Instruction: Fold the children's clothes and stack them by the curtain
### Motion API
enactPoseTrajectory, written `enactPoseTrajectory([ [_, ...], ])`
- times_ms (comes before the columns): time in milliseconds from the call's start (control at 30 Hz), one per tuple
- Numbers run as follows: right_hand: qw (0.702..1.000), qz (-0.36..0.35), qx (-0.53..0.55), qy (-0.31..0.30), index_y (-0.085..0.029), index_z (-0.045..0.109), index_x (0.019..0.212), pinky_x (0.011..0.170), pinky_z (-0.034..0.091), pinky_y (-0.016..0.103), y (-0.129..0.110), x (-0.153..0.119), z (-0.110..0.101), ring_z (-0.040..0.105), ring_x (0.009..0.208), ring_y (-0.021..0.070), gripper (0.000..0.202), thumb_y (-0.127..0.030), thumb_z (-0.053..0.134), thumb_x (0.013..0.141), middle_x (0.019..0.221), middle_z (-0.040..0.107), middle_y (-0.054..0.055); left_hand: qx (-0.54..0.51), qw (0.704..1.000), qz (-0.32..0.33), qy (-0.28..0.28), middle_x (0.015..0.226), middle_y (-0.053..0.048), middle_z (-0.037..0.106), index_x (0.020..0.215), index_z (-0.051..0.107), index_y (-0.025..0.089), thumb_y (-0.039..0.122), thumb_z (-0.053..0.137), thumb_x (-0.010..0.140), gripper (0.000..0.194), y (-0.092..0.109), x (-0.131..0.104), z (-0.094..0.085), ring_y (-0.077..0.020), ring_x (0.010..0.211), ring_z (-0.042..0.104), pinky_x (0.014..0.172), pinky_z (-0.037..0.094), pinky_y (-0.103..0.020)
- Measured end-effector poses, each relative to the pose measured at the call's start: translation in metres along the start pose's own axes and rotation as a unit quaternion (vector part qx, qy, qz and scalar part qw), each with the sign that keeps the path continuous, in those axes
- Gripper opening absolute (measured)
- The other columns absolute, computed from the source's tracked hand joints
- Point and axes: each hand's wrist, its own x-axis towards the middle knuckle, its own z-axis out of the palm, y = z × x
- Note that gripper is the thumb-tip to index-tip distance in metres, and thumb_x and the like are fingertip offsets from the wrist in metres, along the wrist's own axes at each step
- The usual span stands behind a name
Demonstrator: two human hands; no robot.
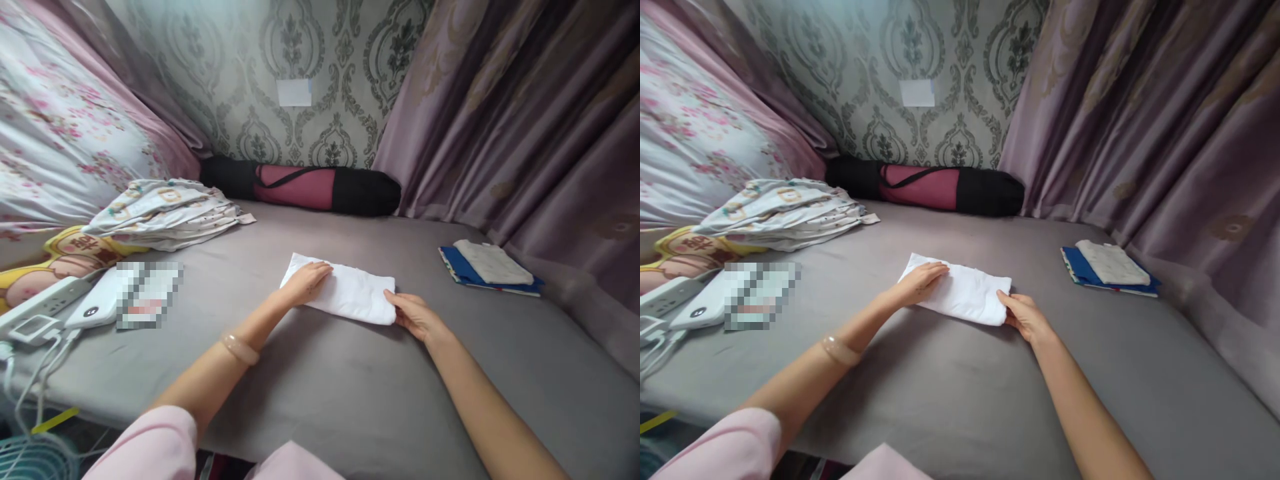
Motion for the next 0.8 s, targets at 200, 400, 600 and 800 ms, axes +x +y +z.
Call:
enactPoseTrajectory([
  [200,0.999,0.002,0.037,-0.030,-0.016,0.063,0.093,0.063,0.056,0.025,0.000,0.003,0.007,0.069,0.071,0.0159,0.015,-0.010,0.059,0.080,0.089,0.073,0.008,0.010,0.999,-0.023,-0.038,0.135,-0.015,0.055,0.128,0.053,0.013,0.020,0.030,0.096,0.040,-0.002,0.019,0.027,-0.0263,0.130,0.046,0.110,0.033,-0.047],
  [400,0.993,0.000,0.119,-0.029,-0.017,0.061,0.095,0.062,0.056,0.021,-0.019,-0.005,0.022,0.068,0.069,0.0135,0.023,-0.005,0.054,0.076,0.087,0.073,0.005,-0.004,0.994,-0.067,-0.084,0.148,-0.012,0.042,0.140,0.042,0.015,0.036,0.028,0.099,0.048,0.005,0.014,0.024,-0.0261,0.140,0.031,0.115,0.022,-0.047],
  [600,0.977,-0.067,0.183,-0.091,-0.018,0.061,0.090,0.052,0.053,0.019,-0.040,-0.016,0.057,0.063,0.058,0.0121,0.027,-0.005,0.061,0.066,0.075,0.071,0.000,0.052,0.990,-0.069,-0.111,0.153,-0.015,0.032,0.146,0.031,0.011,0.038,0.023,0.100,0.055,0.013,0.011,0.020,-0.0291,0.143,0.023,0.116,0.015,-0.048],
  [800,0.973,-0.124,0.133,-0.141,-0.018,0.055,0.086,0.045,0.049,0.017,-0.042,-0.009,0.113,0.057,0.049,0.0084,0.026,-0.010,0.065,0.064,0.063,0.062,-0.006,0.034,0.993,-0.043,-0.109,0.149,-0.017,0.037,0.140,0.040,0.012,0.027,0.037,0.095,0.048,0.009,0.011,0.022,-0.0325,0.139,0.029,0.114,0.019,-0.053],
])
